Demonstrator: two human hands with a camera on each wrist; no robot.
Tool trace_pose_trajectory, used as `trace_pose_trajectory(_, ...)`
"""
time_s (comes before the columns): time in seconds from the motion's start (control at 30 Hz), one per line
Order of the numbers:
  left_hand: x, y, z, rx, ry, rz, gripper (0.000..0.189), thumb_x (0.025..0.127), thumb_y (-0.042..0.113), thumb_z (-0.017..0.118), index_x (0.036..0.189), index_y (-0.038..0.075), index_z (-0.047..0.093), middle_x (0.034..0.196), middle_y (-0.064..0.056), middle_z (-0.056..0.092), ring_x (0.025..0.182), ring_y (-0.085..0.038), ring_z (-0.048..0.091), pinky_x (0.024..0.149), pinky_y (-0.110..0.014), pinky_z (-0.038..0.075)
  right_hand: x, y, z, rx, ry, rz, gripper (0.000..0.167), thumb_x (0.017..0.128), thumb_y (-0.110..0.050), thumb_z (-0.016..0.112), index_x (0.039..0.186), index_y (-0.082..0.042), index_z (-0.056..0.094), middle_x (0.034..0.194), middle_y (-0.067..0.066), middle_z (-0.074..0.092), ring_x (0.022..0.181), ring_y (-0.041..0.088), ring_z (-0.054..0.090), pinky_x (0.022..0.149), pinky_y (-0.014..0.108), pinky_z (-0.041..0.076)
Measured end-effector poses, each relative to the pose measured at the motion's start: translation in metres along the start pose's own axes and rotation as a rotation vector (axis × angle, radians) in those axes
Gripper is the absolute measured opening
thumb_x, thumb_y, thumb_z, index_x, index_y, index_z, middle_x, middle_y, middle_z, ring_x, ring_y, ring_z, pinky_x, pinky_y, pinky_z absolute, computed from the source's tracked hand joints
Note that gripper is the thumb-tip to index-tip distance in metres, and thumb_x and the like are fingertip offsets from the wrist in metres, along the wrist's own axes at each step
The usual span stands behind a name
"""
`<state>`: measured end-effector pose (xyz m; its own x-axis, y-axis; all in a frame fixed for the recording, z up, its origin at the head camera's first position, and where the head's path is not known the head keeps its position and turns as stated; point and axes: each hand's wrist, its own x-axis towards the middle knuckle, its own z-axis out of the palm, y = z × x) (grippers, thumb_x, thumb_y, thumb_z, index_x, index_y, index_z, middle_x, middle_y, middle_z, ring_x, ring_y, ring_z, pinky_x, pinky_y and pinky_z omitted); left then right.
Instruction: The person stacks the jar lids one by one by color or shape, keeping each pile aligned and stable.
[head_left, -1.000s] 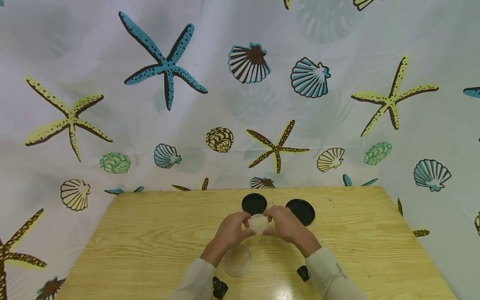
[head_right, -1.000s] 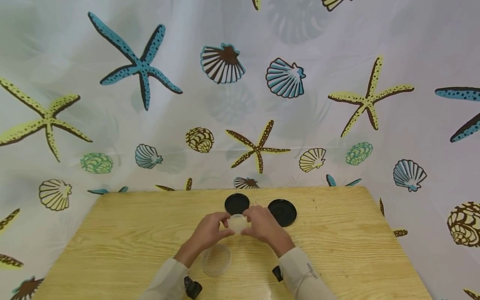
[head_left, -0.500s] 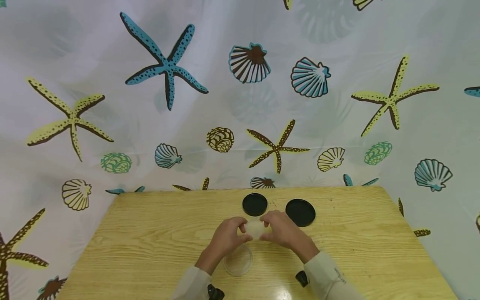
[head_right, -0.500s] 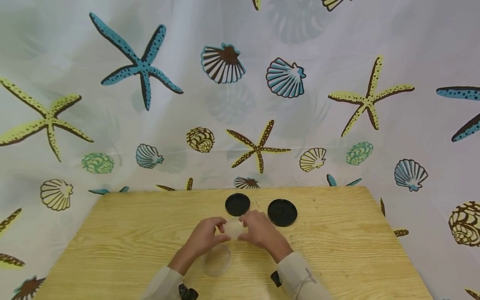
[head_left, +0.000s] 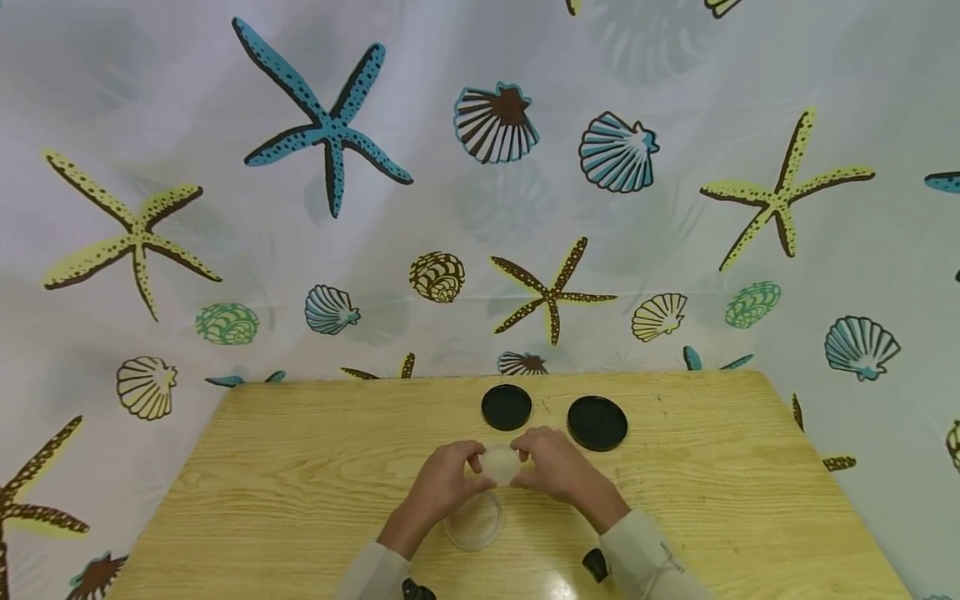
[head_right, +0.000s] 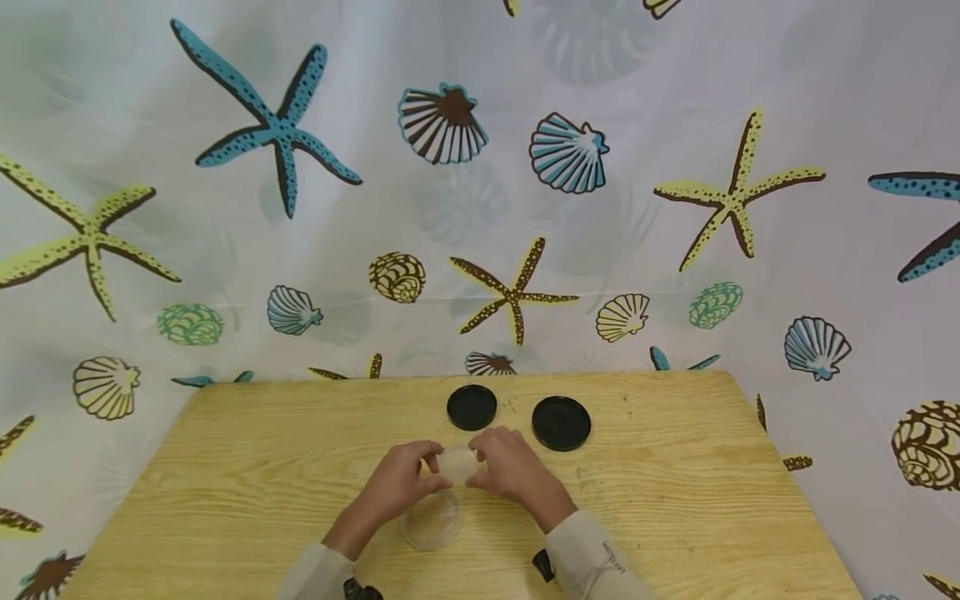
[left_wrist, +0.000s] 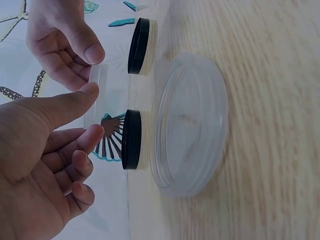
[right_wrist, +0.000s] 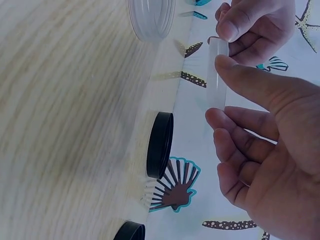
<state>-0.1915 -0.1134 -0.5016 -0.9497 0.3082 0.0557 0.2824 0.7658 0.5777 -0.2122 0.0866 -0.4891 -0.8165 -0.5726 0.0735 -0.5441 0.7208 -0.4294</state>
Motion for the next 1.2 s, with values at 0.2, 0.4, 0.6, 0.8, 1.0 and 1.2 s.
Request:
trace_pose_trajectory(0.2,-0.005,-0.003,-0.002,-0.014,-0.033,-0.022,0.044,0.079,0.026,0.077,0.113,0.001,0.064,0.081,0.002,0.061,0.063,-0.008,0.044,0.056,-0.021,0.038,-0.002,-0.003,0.004,0.010,-0.014,0.010,0.037,0.078,-0.030,0.078,0.105,-0.006,0.068,0.088,0.000,0.064,0.082,0.014,0.054,0.076,0.033,0.045)
trace_pose_trajectory(0.4,-0.012,-0.009,-0.005,-0.010,-0.049,-0.043,0.044,0.079,0.027,0.077,0.114,0.002,0.063,0.083,0.003,0.061,0.062,-0.008,0.043,0.054,-0.020,0.036,-0.002,-0.008,0.008,0.034,-0.019,0.005,0.042,0.077,-0.030,0.079,0.109,-0.006,0.067,0.090,0.000,0.066,0.083,0.014,0.054,0.082,0.038,0.044)
trace_pose_trajectory(0.6,-0.018,-0.011,-0.007,-0.008,-0.050,-0.044,0.043,0.079,0.026,0.077,0.112,0.002,0.063,0.083,0.003,0.061,0.060,-0.008,0.042,0.053,-0.021,0.035,-0.002,-0.013,0.012,0.040,-0.037,-0.002,0.040,0.078,-0.030,0.078,0.109,-0.007,0.067,0.091,0.002,0.065,0.083,0.013,0.052,0.080,0.038,0.042)
trace_pose_trajectory(0.8,-0.022,-0.012,-0.006,0.017,-0.040,-0.038,0.042,0.078,0.026,0.078,0.111,0.002,0.063,0.083,0.004,0.061,0.066,-0.008,0.047,0.059,-0.022,0.038,-0.001,-0.014,0.016,0.046,-0.029,-0.005,0.041,0.077,-0.029,0.079,0.110,-0.007,0.067,0.089,0.001,0.064,0.081,0.012,0.051,0.077,0.035,0.041)
trace_pose_trajectory(1.0,-0.025,-0.015,-0.004,0.030,-0.041,-0.041,0.041,0.077,0.024,0.079,0.109,0.002,0.065,0.083,0.004,0.062,0.071,-0.010,0.052,0.061,-0.023,0.040,-0.002,-0.016,0.022,0.024,-0.023,-0.005,0.043,0.075,-0.029,0.080,0.110,-0.007,0.067,0.089,-0.001,0.064,0.086,0.014,0.053,0.081,0.037,0.042)
trace_pose_trajectory(1.2,-0.029,-0.017,-0.003,0.058,-0.061,-0.067,0.042,0.076,0.026,0.079,0.108,0.003,0.065,0.082,0.005,0.061,0.069,-0.007,0.048,0.060,-0.022,0.039,-0.003,-0.020,0.028,0.036,-0.047,0.007,0.043,0.076,-0.030,0.080,0.110,-0.007,0.066,0.088,-0.001,0.062,0.086,0.014,0.052,0.081,0.037,0.042)
